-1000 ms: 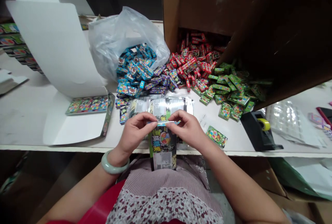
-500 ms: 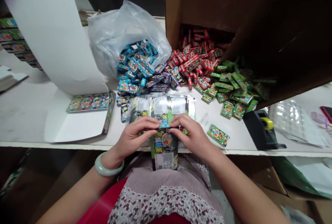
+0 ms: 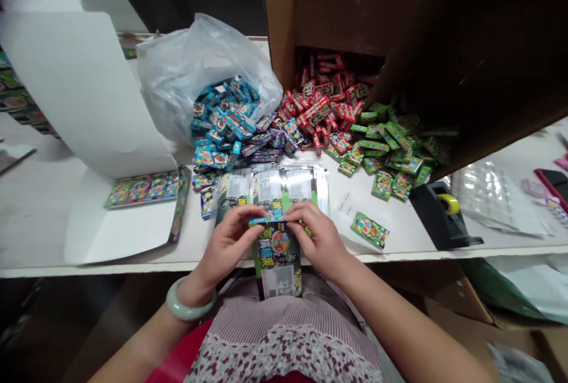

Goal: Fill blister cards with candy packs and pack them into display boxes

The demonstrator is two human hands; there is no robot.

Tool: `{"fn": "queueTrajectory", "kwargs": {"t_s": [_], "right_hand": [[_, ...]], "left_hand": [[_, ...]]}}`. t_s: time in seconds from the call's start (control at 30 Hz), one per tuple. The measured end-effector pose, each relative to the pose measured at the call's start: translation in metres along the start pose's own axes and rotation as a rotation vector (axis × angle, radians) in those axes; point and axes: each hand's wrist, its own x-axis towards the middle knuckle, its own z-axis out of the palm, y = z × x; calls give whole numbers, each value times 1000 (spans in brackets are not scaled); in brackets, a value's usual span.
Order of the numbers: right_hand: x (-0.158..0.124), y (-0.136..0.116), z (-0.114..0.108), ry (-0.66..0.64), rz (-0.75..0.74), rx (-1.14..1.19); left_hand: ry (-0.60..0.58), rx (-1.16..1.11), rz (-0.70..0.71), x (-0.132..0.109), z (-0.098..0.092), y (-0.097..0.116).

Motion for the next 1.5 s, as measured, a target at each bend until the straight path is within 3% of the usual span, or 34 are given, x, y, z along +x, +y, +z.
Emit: {"fn": "queueTrajectory", "kwargs": {"t_s": [0.13, 0.23, 0.3, 0.4, 0.5, 0.73, 0.87, 0.97, 1.1, 1.2, 1.37, 1.5], "right_hand": [[0, -5, 1, 19, -3, -29], [5, 4, -16, -101, 49, 39], [8, 24, -40, -83, 187, 27], [10, 66, -81, 154, 483, -292], [12, 100, -106, 179, 580, -436], [12, 120, -103, 106, 665, -396], [5, 109, -115, 90, 700, -266], [10, 78, -120, 40, 646, -145], [37, 17, -99, -263, 361, 48], [63, -17, -73, -474, 179, 5], [94, -26, -43, -650, 188, -131], [100, -22, -35, -667, 237, -158]], "left_hand": [[-25, 68, 121, 4, 1, -3], [31, 116, 120, 12, -3, -9], [54, 140, 74, 18, -6, -14], [55, 142, 24, 23, -9, -18], [63, 143, 23, 25, -8, -19], [95, 173, 16, 26, -5, -16], [82, 170, 15, 27, -5, -17], [66, 150, 44, 28, 1, -16], [53, 113, 87, 29, 14, -11], [32, 85, 109, 27, 17, -7], [18, 52, 91, 21, 13, -1], [25, 41, 79, 20, 11, -1]]}}
